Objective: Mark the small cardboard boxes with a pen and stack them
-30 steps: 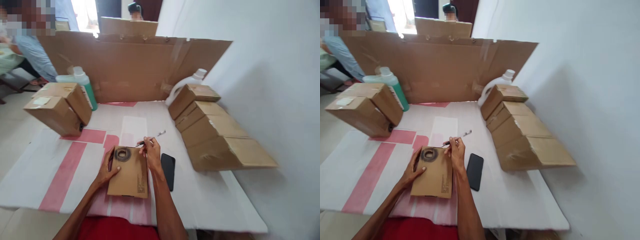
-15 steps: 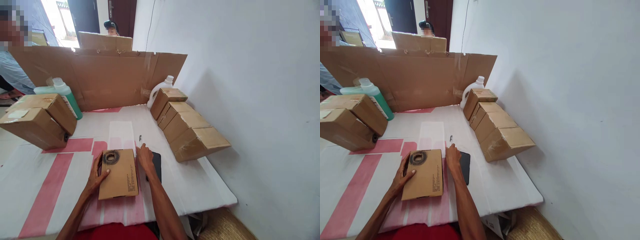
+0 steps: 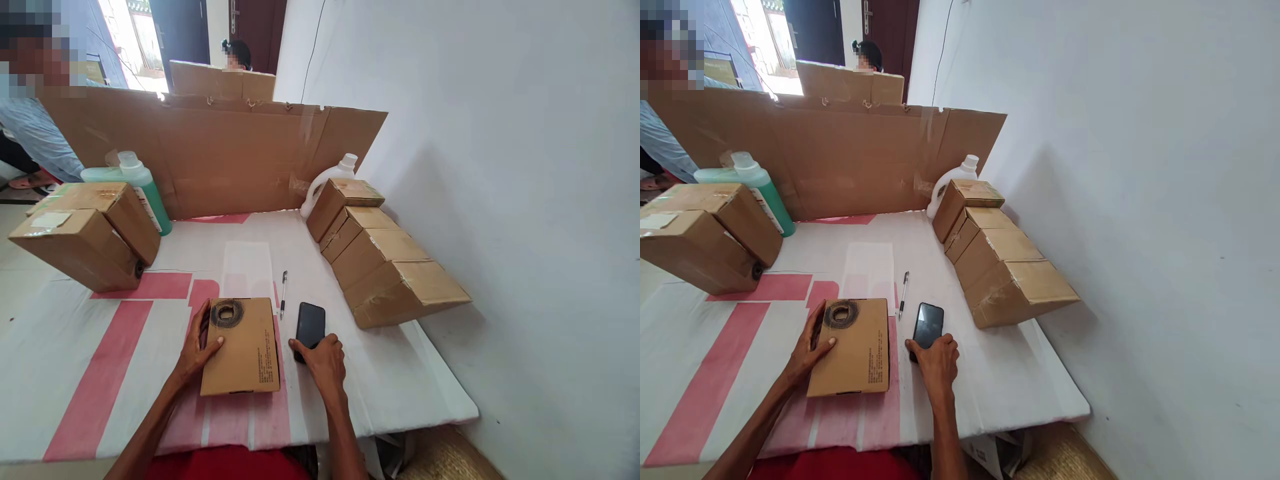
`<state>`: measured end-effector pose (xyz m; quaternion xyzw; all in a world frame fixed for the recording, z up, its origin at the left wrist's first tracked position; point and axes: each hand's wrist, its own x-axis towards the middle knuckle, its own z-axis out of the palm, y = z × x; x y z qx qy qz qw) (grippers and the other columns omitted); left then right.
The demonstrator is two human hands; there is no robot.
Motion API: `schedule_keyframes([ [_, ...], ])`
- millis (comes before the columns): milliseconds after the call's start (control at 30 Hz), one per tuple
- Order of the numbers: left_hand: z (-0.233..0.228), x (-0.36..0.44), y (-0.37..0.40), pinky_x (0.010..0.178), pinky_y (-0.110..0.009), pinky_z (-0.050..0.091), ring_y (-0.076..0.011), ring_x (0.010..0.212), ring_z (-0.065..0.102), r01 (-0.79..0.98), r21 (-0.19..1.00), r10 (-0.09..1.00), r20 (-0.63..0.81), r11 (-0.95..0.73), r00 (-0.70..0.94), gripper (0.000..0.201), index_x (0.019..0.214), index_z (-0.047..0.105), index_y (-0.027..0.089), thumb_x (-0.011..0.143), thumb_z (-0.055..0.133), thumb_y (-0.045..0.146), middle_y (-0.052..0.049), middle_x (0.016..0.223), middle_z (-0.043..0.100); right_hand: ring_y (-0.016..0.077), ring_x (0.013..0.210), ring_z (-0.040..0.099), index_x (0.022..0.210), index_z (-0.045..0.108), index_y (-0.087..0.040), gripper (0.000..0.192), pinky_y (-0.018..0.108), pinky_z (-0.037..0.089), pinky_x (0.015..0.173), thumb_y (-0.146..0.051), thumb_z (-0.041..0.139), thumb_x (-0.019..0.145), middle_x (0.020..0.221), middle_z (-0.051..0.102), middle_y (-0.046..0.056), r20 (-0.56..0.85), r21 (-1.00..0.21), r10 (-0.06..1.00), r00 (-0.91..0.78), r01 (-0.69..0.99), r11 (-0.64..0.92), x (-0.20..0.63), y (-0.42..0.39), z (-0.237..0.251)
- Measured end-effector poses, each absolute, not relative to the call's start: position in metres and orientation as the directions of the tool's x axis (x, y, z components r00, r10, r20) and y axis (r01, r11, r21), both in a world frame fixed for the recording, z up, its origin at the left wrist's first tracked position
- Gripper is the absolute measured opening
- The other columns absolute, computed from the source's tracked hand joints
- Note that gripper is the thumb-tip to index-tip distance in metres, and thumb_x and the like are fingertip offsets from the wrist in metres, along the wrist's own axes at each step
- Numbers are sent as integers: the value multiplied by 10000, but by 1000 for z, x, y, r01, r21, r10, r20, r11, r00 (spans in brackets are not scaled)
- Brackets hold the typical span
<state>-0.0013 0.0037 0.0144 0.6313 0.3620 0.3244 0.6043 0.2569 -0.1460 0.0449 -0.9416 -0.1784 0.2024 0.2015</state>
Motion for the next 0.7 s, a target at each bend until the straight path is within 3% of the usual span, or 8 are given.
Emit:
schedule_keyframes([
  [100, 13, -1, 3, 1262, -556, 295, -359, 1528, 347, 64, 998, 852, -15, -21, 523, 940, 1618, 228, 232, 873, 720, 527, -158, 1661, 329, 454, 1121, 666, 1110, 627, -100, 653, 526, 532, 887, -534, 792, 651, 1141, 703, 277, -373, -611, 441, 816, 142, -779, 272, -148, 40],
  [200, 10, -1, 4, 1259, -554, 303, -362, 1524, 355, 72, 996, 856, 4, -47, 516, 905, 1607, 274, 241, 872, 716, 532, -152, 1647, 350, 359, 959, 738, 999, 670, -167, 504, 461, 573, 812, -568, 703, 696, 961, 775, 145, -419, -785, 539, 731, 7, -619, 280, -155, 39],
  [333, 10, -2, 3, 1257, -558, 303, -361, 1505, 386, 86, 994, 862, 9, -61, 506, 892, 1602, 296, 238, 870, 717, 527, -153, 1627, 381, 315, 847, 765, 1034, 681, -160, 553, 456, 607, 763, -612, 710, 718, 934, 795, 124, -471, -873, 635, 612, -222, -434, 268, -167, 56],
  [400, 12, -2, 2, 1251, -554, 317, -359, 1497, 399, 85, 995, 861, 4, -54, 508, 889, 1600, 303, 236, 869, 718, 524, -154, 1618, 392, 311, 896, 771, 1113, 686, -165, 560, 473, 613, 815, -557, 795, 729, 1081, 790, 142, -481, -867, 694, 536, -410, -284, 254, -171, 73],
  [500, 14, -2, 2, 1246, -533, 335, -354, 1498, 403, 76, 996, 859, -7, -37, 511, 891, 1602, 307, 239, 866, 723, 524, -147, 1619, 398, 303, 952, 770, 1211, 688, -186, 514, 464, 618, 839, -427, 846, 786, 1274, 734, 154, -439, -766, 809, 390, -634, -110, 230, -167, 99],
  [600, 10, 0, 2, 1246, -528, 331, -352, 1494, 411, 68, 996, 860, 13, -56, 510, 896, 1602, 310, 249, 863, 731, 530, -148, 1618, 403, 264, 883, 772, 1198, 710, -167, 421, 414, 626, 793, -425, 779, 874, 1209, 760, 159, -386, -708, 900, 200, -690, -150, 205, -148, 110],
  [700, 4, 1, 3, 1242, -539, 326, -362, 1488, 414, 40, 994, 862, 72, -107, 502, 940, 1588, 334, 239, 826, 745, 604, -168, 1604, 405, 255, 910, 762, 1177, 731, -147, 532, 397, 625, 803, -606, 668, 914, 1144, 777, 155, -329, -615, 944, 17, -762, -201, 180, -116, 108],
])
